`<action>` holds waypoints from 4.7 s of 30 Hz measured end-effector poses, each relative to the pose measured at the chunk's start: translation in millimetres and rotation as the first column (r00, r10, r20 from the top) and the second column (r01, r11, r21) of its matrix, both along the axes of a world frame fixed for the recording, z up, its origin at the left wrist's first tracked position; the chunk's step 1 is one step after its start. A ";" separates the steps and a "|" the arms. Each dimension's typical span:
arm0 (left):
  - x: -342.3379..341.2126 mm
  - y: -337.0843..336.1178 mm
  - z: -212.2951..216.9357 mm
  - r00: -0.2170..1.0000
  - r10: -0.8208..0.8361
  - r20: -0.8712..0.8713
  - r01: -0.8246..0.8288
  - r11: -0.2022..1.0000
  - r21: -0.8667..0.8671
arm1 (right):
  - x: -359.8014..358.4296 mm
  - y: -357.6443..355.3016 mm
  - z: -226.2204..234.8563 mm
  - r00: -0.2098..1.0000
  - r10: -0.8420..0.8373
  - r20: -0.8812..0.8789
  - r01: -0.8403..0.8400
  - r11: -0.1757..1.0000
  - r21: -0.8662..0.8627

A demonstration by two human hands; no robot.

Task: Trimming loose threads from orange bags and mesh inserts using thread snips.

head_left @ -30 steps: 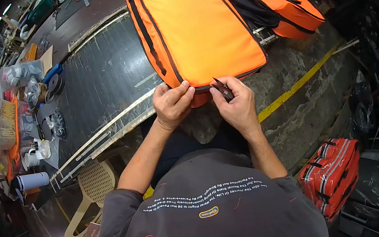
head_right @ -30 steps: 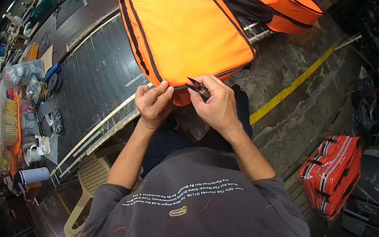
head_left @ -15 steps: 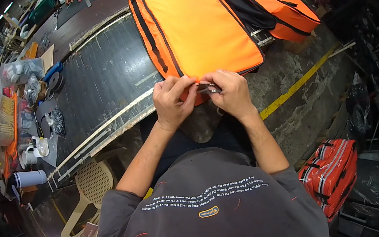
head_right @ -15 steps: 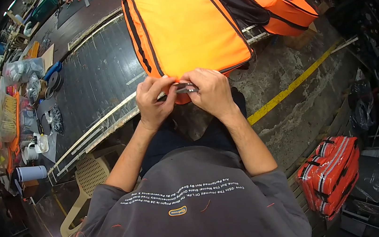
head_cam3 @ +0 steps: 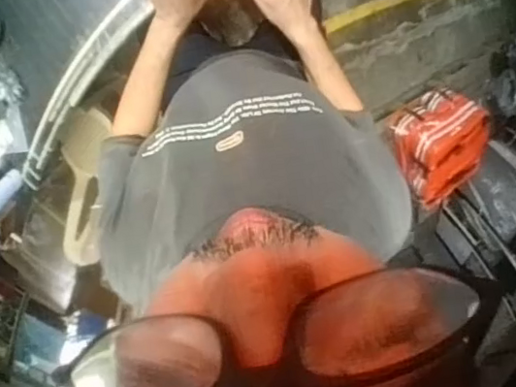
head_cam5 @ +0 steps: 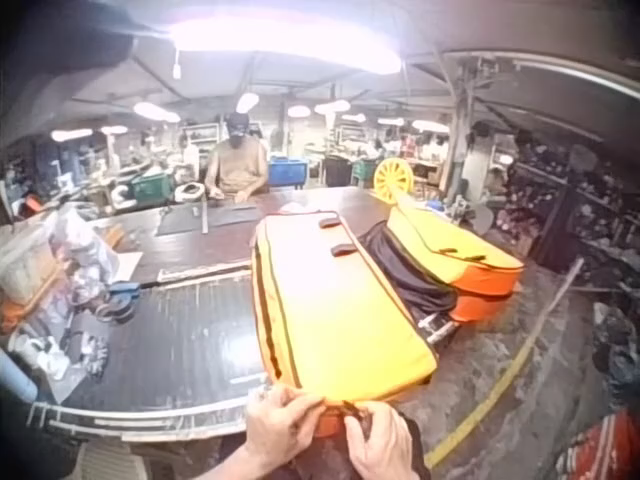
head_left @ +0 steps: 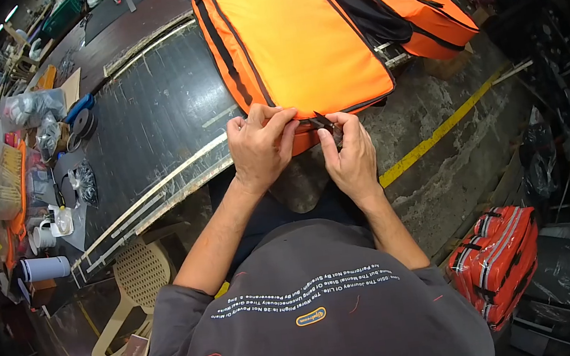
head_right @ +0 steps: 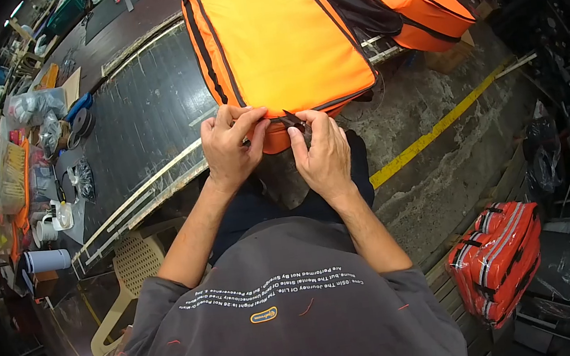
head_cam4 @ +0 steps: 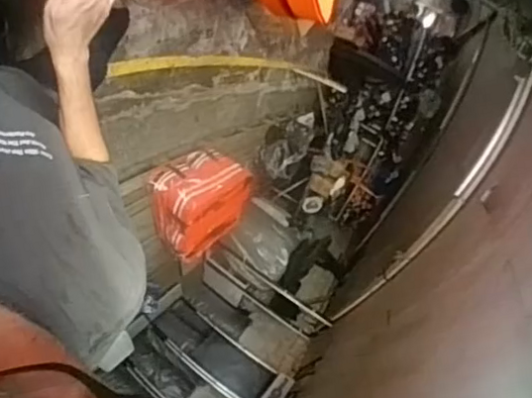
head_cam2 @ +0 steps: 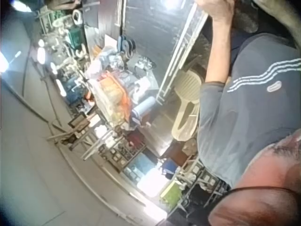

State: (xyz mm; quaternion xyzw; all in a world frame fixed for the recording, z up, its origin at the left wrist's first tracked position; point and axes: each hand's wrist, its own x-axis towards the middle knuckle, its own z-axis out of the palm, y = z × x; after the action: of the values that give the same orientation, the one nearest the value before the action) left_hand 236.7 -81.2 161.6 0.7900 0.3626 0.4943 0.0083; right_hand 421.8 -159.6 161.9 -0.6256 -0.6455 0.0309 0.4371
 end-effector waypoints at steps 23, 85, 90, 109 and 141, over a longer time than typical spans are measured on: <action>15.2 16.6 -4.2 0.993 -0.037 -0.111 0.061 0.973 0.224 | 2.4 -5.9 2.7 0.943 -0.005 -0.332 0.004 1.000 -0.005; -3.2 18.4 -4.1 0.987 -0.153 0.042 0.155 0.987 -0.032 | -14.7 11.4 30.7 0.963 0.064 -0.260 -0.090 0.992 -0.090; 0.7 18.2 -17.6 0.991 -0.106 0.087 0.101 0.993 0.058 | -11.1 15.6 48.7 0.978 0.078 -0.192 -0.120 0.969 -0.218; 6.0 12.5 -41.6 0.885 -0.134 0.446 0.186 0.980 -0.074 | -5.8 12.0 59.2 0.977 0.070 -0.204 -0.114 0.971 -0.211; -53.0 -10.8 -54.9 0.179 0.518 0.836 0.651 0.575 -0.496 | 164.7 25.6 -8.5 0.886 -0.354 -0.300 0.322 0.934 -0.154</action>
State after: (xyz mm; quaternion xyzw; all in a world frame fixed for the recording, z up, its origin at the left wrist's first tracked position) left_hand 183.8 -92.0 106.7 0.1871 0.4019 0.6424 0.6251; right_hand 586.6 -134.0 153.4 -0.7359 -0.4438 0.0883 0.5036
